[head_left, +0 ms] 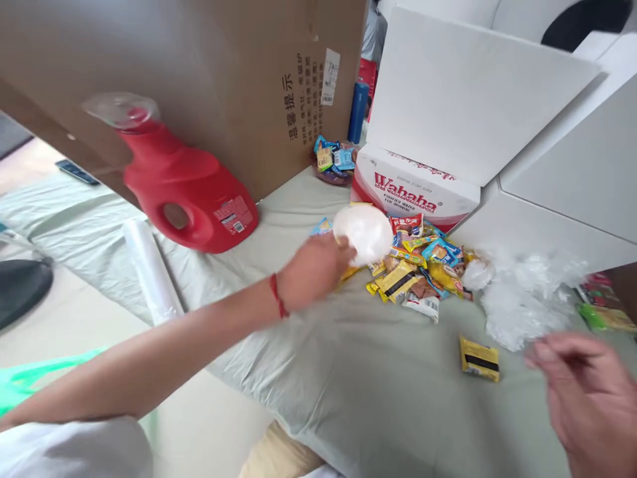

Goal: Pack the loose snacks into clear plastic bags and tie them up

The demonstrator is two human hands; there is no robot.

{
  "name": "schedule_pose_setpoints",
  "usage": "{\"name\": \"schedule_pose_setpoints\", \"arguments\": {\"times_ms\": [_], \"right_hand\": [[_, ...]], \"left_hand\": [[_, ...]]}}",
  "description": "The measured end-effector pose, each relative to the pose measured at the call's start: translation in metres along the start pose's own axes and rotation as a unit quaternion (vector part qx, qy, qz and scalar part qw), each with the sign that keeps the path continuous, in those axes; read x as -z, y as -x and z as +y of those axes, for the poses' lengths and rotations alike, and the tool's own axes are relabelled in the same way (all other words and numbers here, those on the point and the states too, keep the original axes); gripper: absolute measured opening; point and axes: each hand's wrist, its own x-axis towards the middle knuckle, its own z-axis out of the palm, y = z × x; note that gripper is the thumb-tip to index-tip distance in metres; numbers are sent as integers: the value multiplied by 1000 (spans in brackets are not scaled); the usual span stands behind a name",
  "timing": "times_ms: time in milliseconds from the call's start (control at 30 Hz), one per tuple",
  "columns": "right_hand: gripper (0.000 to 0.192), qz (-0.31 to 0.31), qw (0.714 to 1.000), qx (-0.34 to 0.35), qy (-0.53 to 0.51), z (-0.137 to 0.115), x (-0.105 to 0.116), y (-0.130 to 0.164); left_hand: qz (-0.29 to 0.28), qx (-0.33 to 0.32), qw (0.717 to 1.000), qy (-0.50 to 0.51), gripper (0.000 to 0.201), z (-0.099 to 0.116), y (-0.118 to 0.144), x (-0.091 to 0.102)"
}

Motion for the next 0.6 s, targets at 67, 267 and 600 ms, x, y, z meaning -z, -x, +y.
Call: {"name": "schedule_pose_setpoints", "arguments": {"times_ms": [67, 267, 600], "right_hand": [[20, -136, 981, 134, 42, -29, -24, -3], [48, -506, 814, 200, 204, -52, -104, 11], [28, -598, 703, 91, 375, -66, -154, 19]], "left_hand": [[-63, -96, 993, 36, 13, 46, 27, -3], [-118, -166, 974, 99, 11, 109, 80, -45], [92, -66, 946, 304, 29, 96, 109, -77]]}}
